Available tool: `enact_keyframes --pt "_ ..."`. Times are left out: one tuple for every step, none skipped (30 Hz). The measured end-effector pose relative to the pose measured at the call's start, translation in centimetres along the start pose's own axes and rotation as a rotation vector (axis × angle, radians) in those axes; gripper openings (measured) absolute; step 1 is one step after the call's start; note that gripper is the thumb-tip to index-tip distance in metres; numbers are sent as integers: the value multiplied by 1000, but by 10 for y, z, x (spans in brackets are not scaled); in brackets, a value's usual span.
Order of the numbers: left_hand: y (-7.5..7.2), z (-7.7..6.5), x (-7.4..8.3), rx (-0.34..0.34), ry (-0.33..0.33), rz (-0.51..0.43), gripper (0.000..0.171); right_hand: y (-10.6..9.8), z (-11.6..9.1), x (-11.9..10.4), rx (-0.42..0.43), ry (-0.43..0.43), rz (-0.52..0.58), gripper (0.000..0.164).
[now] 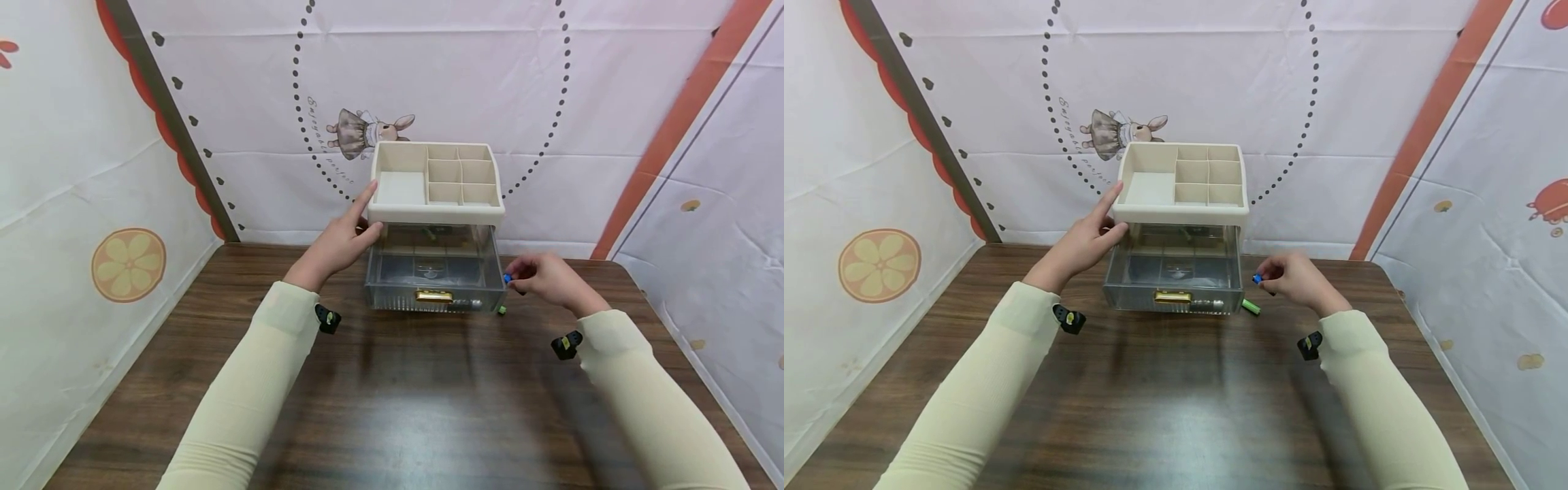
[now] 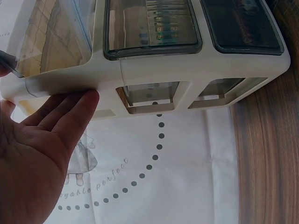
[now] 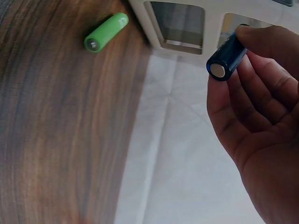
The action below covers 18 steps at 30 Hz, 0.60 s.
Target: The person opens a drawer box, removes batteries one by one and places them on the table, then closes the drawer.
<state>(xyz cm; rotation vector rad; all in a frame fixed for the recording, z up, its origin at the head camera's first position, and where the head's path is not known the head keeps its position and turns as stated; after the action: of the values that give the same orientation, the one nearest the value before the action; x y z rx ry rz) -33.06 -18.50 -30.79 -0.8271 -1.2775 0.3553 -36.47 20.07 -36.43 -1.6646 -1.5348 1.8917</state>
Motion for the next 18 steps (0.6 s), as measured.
enact_keyframes --pt "0 0 0 2 1 1 69 1 1 1 2 5 -5 14" --pt "0 0 0 2 1 2 68 3 2 3 3 10 -8 14" --pt "0 0 0 2 1 2 68 4 2 4 3 15 -11 15" --pt "0 0 0 1 1 3 69 5 3 6 4 21 -14 15" --pt "0 1 0 1 1 4 69 6 4 8 4 29 -17 15" --pt "0 1 0 1 1 5 69 7 5 10 3 34 -20 16" --pt "0 1 0 0 0 8 69 8 6 12 4 40 -23 16" --pt "0 1 0 0 -1 9 69 9 7 13 4 47 -28 16" --pt "0 1 0 0 0 10 69 10 8 15 4 51 -34 17" --pt "0 1 0 0 0 11 69 11 9 17 5 55 -39 17" --pt "0 0 0 0 0 11 69 12 10 19 4 62 -38 17" --pt "0 0 0 0 1 10 69 13 11 20 4 64 -38 17" --pt "0 0 0 0 1 11 69 14 11 22 3 68 -37 17" --pt "0 0 0 1 1 10 69 15 12 23 1 73 -37 17" --pt "0 0 1 2 2 10 69 16 13 24 -2 74 -37 17" --pt "0 0 1 4 0 11 69 17 13 25 -4 76 -39 17" --pt "0 0 0 4 0 11 69 18 14 26 -6 77 -42 17" --pt "0 0 1 5 0 12 69 18 14 27 -6 75 -47 17"
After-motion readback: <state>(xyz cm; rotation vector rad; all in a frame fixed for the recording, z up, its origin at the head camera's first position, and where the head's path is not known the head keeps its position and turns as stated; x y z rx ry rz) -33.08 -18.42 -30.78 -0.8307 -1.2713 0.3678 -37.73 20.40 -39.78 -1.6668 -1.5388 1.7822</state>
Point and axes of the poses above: each hand's wrist, its own z-axis towards the middle knuckle, its own y-axis out of the palm, x = y × z, the point moved 1 cm from there along z, towards the middle knuckle, and after that the axes turned 12 degrees about -x, right-handed, at the moved point
